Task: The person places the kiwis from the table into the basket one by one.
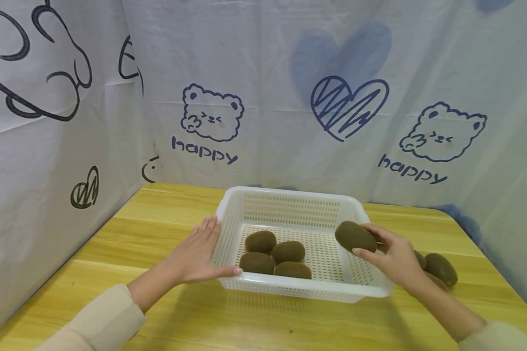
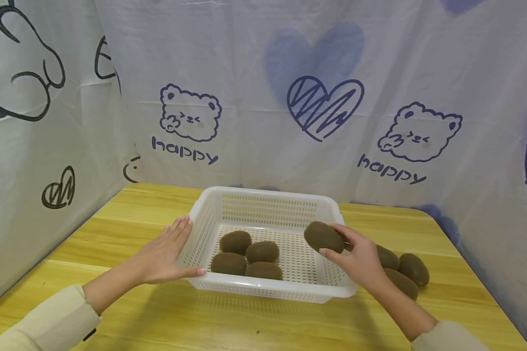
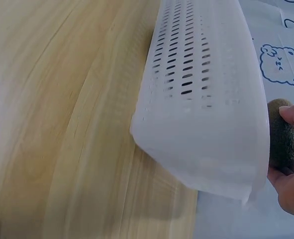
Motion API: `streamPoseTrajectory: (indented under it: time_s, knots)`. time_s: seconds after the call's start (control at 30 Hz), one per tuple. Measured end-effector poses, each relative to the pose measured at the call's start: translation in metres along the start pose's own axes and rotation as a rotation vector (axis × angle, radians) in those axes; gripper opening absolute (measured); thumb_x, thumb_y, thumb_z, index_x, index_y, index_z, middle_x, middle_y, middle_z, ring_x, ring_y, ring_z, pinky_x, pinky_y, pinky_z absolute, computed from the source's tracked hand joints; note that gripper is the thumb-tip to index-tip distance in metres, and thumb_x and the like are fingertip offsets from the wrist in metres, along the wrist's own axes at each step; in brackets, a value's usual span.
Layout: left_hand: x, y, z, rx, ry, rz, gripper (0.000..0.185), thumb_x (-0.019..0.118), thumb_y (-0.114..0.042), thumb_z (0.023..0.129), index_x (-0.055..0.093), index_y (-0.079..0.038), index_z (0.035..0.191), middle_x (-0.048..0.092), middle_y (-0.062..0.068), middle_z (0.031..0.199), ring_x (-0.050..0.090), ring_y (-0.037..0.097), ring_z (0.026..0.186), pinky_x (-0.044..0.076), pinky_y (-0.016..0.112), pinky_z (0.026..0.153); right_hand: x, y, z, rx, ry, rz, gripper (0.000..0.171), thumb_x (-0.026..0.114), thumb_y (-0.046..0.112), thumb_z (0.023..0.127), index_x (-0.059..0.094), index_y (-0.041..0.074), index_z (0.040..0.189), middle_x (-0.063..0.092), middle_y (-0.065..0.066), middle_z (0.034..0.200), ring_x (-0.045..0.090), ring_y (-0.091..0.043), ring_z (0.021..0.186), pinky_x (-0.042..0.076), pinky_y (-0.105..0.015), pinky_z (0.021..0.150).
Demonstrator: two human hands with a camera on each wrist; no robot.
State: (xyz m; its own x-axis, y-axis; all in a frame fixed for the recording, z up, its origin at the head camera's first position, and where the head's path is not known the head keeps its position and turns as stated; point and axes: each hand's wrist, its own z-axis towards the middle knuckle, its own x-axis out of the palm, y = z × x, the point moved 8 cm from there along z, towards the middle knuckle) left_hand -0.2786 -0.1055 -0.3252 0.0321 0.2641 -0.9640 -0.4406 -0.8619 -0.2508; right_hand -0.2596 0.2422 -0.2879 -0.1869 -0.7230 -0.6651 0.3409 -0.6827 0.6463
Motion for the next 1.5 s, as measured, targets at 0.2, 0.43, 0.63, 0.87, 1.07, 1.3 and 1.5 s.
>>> streamPoseTrajectory:
  time_s: [0.2,0.43,0.63,0.87,1.07,1.3,1.5]
  knots:
    - [-0.001,0.000,-0.001,0.003,-0.012,0.004,0.113,0.055,-0.071,0.073,0.018,0.010,0.143,0.010,0.027,0.152,0.012,0.043,0.141,0.018,0.053,0.115,0.018,0.009,0.005,-0.004,0.080,0.043,0.052,0.073,0.014,0.079,0.055,-0.005,0.123,0.060,-0.024,0.118,0.064,-0.028,0.100,0.056,-0.024,0.080]
    - [-0.002,-0.001,-0.002,0.002,-0.016,-0.003,0.113,0.055,-0.070,0.073,0.018,0.010,0.144,0.009,0.026,0.152,0.012,0.043,0.141,0.017,0.052,0.115,0.039,0.010,0.012,0.049,0.198,0.075,0.050,0.072,0.018,0.080,0.057,-0.004,0.122,0.061,-0.024,0.117,0.065,-0.032,0.097,0.057,-0.026,0.073]
    - [-0.002,-0.001,-0.002,-0.005,-0.007,-0.017,0.113,0.056,-0.070,0.073,0.018,0.009,0.144,0.009,0.026,0.152,0.010,0.042,0.141,0.017,0.053,0.115,0.057,0.004,0.015,0.102,0.279,0.040,0.053,0.073,0.019,0.080,0.055,-0.005,0.123,0.061,-0.024,0.116,0.065,-0.032,0.096,0.057,-0.032,0.074]
    - [-0.001,0.000,-0.002,-0.007,-0.004,-0.016,0.113,0.055,-0.071,0.073,0.017,0.009,0.144,0.009,0.026,0.152,0.010,0.042,0.142,0.017,0.053,0.115,0.072,0.000,0.017,0.048,0.348,-0.041,0.057,0.075,0.025,0.077,0.056,-0.008,0.120,0.063,-0.024,0.113,0.064,-0.028,0.091,0.054,-0.030,0.068]
    - [0.000,0.000,-0.002,-0.007,-0.004,-0.016,0.113,0.055,-0.071,0.073,0.017,0.009,0.144,0.010,0.026,0.152,0.009,0.041,0.142,0.017,0.052,0.115,0.087,-0.010,0.019,0.001,0.443,-0.109,0.054,0.076,0.022,0.075,0.058,-0.012,0.112,0.065,-0.022,0.105,0.062,-0.022,0.086,0.053,-0.032,0.070]
    - [0.000,-0.001,-0.002,-0.005,0.002,-0.027,0.113,0.055,-0.070,0.074,0.017,0.009,0.144,0.008,0.026,0.153,0.009,0.041,0.142,0.016,0.052,0.115,0.095,-0.006,0.015,0.110,0.577,-0.173,0.046,0.077,0.012,0.073,0.059,-0.010,0.110,0.066,-0.018,0.103,0.061,-0.027,0.091,0.053,-0.038,0.077]
    - [0.000,-0.001,-0.002,-0.005,-0.001,-0.027,0.113,0.055,-0.071,0.074,0.017,0.009,0.144,0.009,0.026,0.153,0.009,0.041,0.142,0.016,0.052,0.115,0.097,-0.010,0.014,0.170,0.629,-0.187,0.043,0.076,0.011,0.074,0.059,-0.009,0.108,0.065,-0.015,0.100,0.060,-0.026,0.094,0.052,-0.039,0.079]
